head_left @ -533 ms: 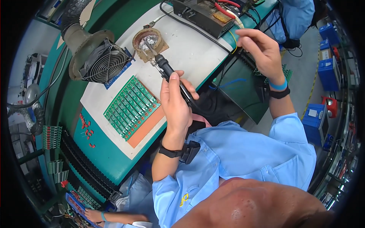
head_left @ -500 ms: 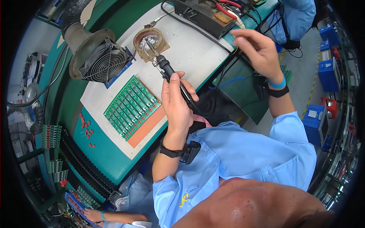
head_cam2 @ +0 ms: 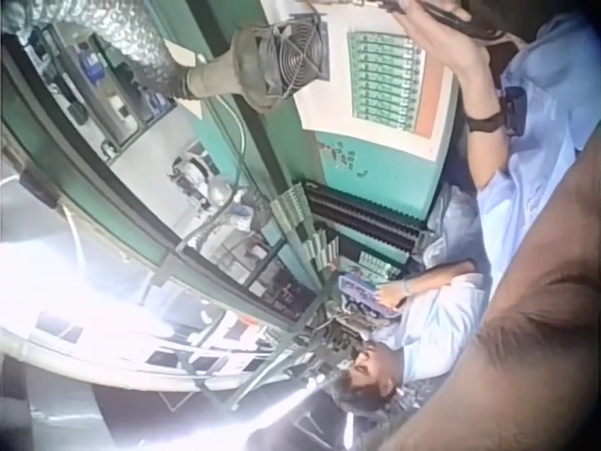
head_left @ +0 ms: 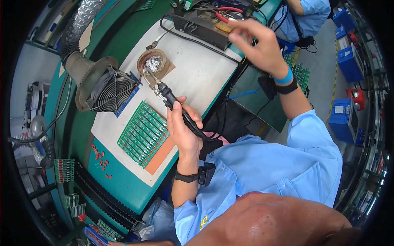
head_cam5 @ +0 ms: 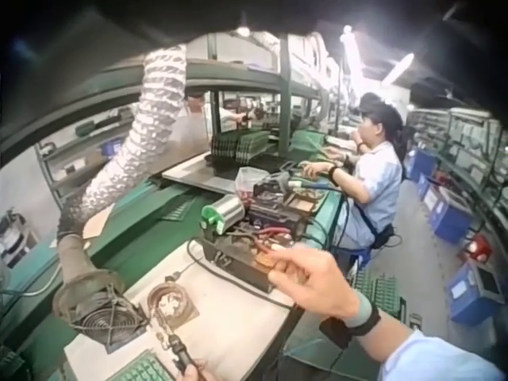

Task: Soldering electronic components onto a printed circuit board at a factory assembly station.

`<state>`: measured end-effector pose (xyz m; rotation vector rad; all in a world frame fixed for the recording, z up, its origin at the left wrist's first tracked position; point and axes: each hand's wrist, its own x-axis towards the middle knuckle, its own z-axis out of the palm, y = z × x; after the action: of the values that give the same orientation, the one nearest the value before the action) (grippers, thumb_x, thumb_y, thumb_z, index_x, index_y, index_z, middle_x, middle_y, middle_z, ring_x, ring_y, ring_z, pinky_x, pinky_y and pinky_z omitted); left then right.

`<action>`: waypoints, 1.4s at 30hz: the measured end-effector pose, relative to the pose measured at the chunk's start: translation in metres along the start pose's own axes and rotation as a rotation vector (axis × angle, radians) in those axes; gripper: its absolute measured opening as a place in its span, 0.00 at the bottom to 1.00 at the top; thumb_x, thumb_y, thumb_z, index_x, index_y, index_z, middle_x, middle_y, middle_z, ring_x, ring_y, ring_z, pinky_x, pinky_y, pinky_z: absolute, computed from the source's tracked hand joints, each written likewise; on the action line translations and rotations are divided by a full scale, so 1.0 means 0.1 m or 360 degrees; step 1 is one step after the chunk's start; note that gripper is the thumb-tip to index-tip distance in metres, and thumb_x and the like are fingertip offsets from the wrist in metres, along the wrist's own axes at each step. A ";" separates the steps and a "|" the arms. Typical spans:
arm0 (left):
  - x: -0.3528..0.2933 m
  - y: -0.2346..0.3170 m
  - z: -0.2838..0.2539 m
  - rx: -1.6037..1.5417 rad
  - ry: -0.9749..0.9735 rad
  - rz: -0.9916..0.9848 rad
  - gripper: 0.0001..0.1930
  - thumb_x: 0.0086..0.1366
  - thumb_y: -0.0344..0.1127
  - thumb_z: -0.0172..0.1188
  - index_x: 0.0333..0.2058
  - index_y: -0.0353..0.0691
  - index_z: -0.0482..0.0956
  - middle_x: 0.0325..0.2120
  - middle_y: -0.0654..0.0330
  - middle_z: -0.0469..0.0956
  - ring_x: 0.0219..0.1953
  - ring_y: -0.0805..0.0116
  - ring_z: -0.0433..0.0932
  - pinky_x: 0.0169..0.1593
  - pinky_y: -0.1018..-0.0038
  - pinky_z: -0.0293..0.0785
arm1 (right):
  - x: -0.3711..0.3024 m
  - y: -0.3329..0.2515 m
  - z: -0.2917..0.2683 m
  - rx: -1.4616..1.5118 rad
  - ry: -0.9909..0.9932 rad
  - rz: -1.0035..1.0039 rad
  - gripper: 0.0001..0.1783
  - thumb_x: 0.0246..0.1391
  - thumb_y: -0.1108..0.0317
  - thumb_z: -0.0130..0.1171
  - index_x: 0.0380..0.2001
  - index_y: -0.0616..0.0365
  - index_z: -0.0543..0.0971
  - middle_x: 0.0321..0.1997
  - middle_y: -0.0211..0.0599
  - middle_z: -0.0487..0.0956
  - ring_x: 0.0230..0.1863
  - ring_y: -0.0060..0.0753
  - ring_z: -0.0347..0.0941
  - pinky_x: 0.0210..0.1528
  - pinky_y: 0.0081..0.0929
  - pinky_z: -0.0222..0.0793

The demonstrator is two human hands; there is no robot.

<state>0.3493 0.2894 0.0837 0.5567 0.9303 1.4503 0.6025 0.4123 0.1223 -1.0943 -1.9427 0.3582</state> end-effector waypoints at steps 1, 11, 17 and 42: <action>0.00 0.01 0.02 -0.0001 -0.0038 -0.0001 0.16 0.82 0.42 0.43 0.50 0.34 0.70 0.19 0.60 0.70 0.17 0.73 0.67 0.22 0.77 0.65 | 0.11 0.08 -0.08 -0.0189 0.0159 -0.0152 0.17 0.63 0.65 0.69 0.52 0.59 0.85 0.43 0.39 0.84 0.38 0.30 0.78 0.41 0.27 0.74; 0.05 0.06 -0.05 -0.0062 -0.0163 -0.0047 0.17 0.83 0.44 0.42 0.53 0.35 0.69 0.18 0.62 0.67 0.16 0.73 0.64 0.21 0.76 0.63 | 0.55 0.26 -0.04 -0.0560 -0.0016 -0.0063 0.29 0.61 0.50 0.68 0.52 0.67 0.81 0.52 0.53 0.81 0.55 0.56 0.75 0.60 0.42 0.71; 0.08 0.05 0.04 -0.0063 -0.0106 -0.0065 0.19 0.83 0.47 0.40 0.53 0.34 0.69 0.17 0.62 0.65 0.15 0.73 0.63 0.21 0.76 0.62 | 0.62 0.33 -0.04 -0.0552 0.0031 -0.0074 0.25 0.62 0.53 0.67 0.50 0.64 0.82 0.48 0.51 0.82 0.53 0.52 0.76 0.58 0.40 0.72; 0.23 -0.01 0.64 -0.0079 -0.0028 -0.0073 0.28 0.83 0.58 0.34 0.54 0.37 0.69 0.15 0.64 0.63 0.14 0.73 0.60 0.20 0.76 0.57 | 0.61 0.52 -0.79 0.0387 0.0072 -0.0049 0.23 0.61 0.66 0.69 0.58 0.59 0.79 0.54 0.44 0.78 0.54 0.46 0.77 0.60 0.39 0.72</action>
<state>0.3985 0.3255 0.1144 0.5076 0.8858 1.4216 0.6787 0.4795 0.1715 -0.9061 -1.8192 0.5330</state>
